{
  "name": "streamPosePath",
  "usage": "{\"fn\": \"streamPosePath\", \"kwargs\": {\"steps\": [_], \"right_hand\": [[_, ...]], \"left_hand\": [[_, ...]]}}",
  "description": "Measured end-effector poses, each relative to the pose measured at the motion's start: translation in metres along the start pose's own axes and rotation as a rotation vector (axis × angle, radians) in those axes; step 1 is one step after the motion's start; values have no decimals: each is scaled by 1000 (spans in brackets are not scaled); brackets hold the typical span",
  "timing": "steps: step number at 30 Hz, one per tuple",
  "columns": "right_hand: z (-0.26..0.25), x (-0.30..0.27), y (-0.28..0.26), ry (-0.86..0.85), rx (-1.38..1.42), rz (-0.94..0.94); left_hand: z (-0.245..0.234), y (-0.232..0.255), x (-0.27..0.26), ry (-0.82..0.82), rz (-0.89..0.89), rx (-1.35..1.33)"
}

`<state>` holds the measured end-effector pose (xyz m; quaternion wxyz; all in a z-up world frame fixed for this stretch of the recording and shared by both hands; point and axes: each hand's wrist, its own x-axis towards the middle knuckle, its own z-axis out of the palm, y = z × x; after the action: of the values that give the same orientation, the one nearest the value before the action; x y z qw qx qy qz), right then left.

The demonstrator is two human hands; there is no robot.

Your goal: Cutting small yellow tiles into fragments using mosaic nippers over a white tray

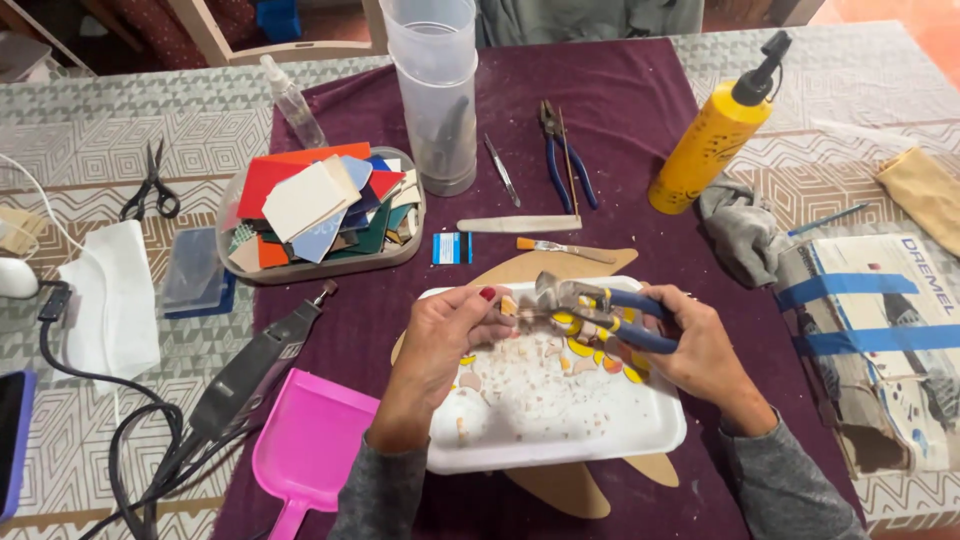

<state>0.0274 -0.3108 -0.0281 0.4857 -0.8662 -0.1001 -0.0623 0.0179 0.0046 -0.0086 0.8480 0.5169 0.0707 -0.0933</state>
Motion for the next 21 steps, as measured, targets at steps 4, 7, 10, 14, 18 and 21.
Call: {"fn": "streamPosePath", "kwargs": {"steps": [4, 7, 10, 14, 18, 21], "right_hand": [[2, -8, -37, -37, -85, -18], [6, -10, -5, -65, -108, -45], [7, -8, -22, -91, -134, -62], [7, -10, -17, -94, -126, -61], [6, -9, -16, -103, -117, -75], [7, -7, -11, -110, -111, -76]], "left_hand": [[5, 11, -16, -31, 10, 74], [6, 2, -14, -43, 38, 85], [3, -3, -11, -38, 74, 112], [5, -3, -14, -29, 117, 143], [2, -8, -12, -19, 83, 122], [2, -12, -10, -3, 67, 112]]}}
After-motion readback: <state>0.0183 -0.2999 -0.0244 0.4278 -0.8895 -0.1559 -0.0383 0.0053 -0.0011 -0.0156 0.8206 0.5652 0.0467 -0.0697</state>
